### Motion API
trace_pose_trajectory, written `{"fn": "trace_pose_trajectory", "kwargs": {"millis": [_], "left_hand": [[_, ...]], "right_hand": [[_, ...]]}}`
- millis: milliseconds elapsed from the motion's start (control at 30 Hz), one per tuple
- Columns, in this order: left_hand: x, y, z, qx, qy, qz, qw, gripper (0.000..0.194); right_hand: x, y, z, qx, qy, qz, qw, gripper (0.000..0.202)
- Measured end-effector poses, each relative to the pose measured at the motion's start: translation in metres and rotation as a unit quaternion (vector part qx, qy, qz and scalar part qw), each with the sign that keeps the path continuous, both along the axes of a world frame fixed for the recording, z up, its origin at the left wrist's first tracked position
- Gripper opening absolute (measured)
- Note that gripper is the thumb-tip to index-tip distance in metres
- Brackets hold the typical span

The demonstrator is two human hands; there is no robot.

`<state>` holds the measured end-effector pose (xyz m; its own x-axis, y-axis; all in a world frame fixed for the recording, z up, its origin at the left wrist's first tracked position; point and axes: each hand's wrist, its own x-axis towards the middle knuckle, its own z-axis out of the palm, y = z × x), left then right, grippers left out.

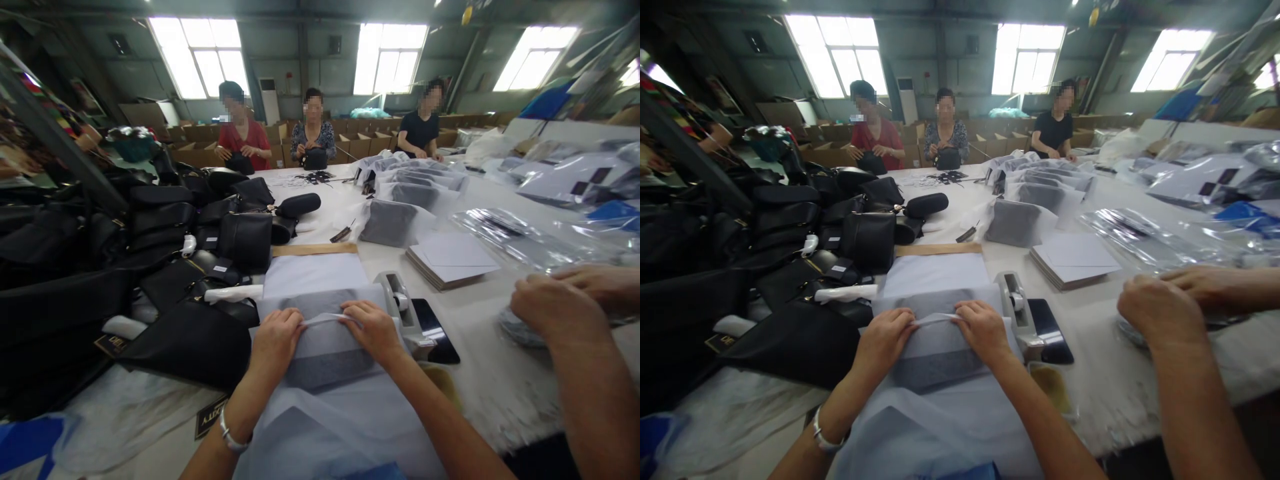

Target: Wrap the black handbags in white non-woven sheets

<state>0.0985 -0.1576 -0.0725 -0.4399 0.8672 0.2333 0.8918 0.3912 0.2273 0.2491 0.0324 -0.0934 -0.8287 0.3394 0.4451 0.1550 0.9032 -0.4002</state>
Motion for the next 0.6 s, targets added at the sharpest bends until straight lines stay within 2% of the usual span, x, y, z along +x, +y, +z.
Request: {"fn": "trace_pose_trajectory", "kwargs": {"millis": [167,233,300,433,500,600], "left_hand": [[-0.002,0.003,-0.003,0.036,0.039,0.023,0.998,0.013],[0.002,0.004,-0.003,0.081,0.087,0.043,0.992,0.026],[0.010,0.006,-0.004,0.112,0.114,0.024,0.987,0.034],[0.033,0.011,-0.016,0.066,0.071,-0.093,0.991,0.026],[0.041,0.013,-0.023,0.036,0.060,-0.094,0.993,0.028],[0.045,0.014,-0.029,-0.001,0.067,-0.063,0.996,0.038]], "right_hand": [[-0.006,0.006,0.001,-0.002,-0.020,-0.017,1.000,0.005],[-0.008,0.007,0.002,-0.001,-0.024,-0.025,0.999,0.004],[-0.010,0.007,0.001,0.001,-0.025,-0.031,0.999,0.003],[-0.012,0.008,-0.002,0.010,-0.022,-0.040,0.999,0.006],[-0.010,0.012,-0.003,0.027,-0.014,-0.055,0.998,0.011],[0.005,0.023,-0.001,0.060,0.009,-0.099,0.993,0.025]]}}
